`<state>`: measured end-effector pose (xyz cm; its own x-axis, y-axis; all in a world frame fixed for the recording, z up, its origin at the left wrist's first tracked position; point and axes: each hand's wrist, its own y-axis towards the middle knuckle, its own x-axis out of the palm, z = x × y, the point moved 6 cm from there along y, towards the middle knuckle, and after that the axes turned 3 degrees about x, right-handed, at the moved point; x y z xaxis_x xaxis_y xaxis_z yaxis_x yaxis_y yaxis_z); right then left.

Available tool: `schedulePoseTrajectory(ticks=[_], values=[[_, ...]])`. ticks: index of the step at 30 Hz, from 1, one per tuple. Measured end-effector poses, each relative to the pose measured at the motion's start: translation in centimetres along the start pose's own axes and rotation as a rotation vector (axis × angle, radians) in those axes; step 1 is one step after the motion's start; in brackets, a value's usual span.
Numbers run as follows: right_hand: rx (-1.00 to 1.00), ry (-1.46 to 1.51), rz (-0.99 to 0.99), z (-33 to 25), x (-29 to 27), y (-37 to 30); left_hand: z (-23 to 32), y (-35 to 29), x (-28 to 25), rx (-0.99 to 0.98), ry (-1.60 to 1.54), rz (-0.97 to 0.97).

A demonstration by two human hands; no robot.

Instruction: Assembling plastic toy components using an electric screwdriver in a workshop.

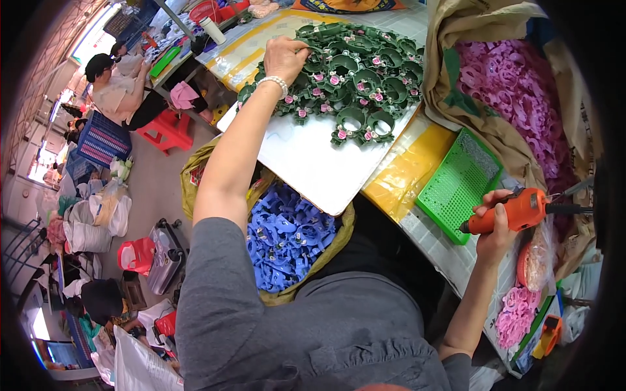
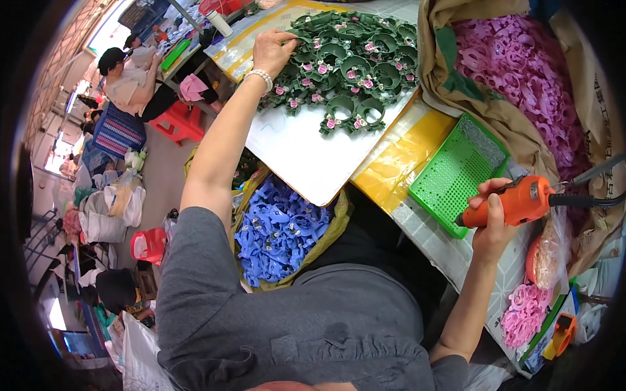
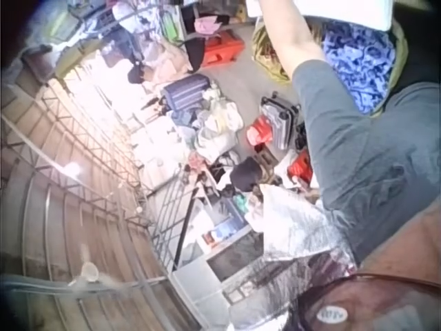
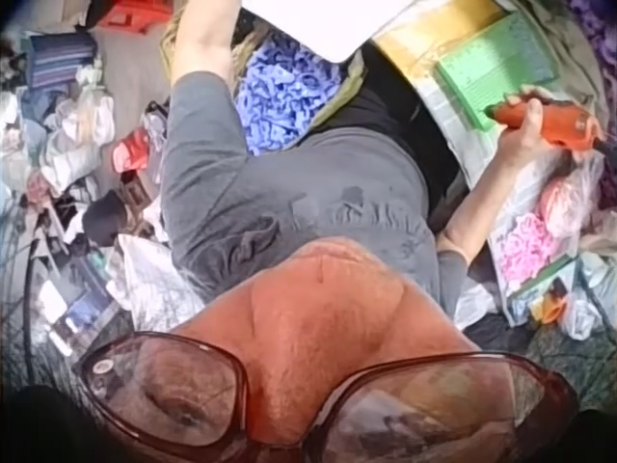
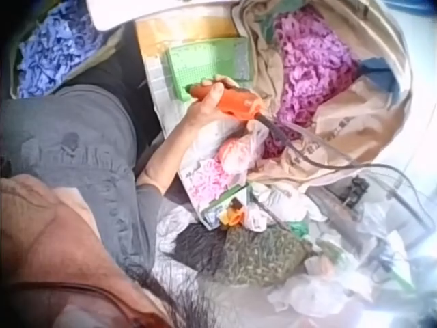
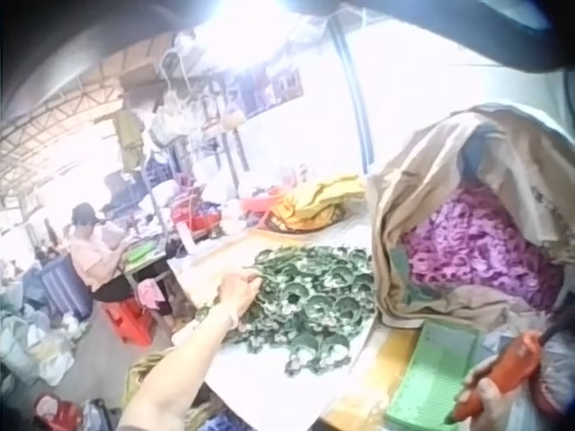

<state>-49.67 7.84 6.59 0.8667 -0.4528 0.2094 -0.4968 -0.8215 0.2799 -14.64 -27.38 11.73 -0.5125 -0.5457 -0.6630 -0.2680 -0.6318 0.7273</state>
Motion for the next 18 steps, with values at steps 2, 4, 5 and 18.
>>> schedulePoseTrajectory(ticks=[2, 4, 5, 18], values=[[0.002, 0.000, 0.007, 0.0, 0.0, 0.1, -0.3, 0.2, -0.1, 0.018, -0.103, -0.002], [0.006, 0.000, 0.014, 0.1, 0.0, 0.2, -0.4, 0.3, -0.1, 0.005, -0.189, -0.012], [0.003, -0.001, 0.008, 0.0, 0.1, 0.3, -0.7, 0.3, -0.2, 0.000, -0.221, 0.003], [-0.005, 0.041, -0.016, 0.3, 0.1, 0.4, -2.2, -0.7, -2.1, -0.167, -0.268, 0.157]])
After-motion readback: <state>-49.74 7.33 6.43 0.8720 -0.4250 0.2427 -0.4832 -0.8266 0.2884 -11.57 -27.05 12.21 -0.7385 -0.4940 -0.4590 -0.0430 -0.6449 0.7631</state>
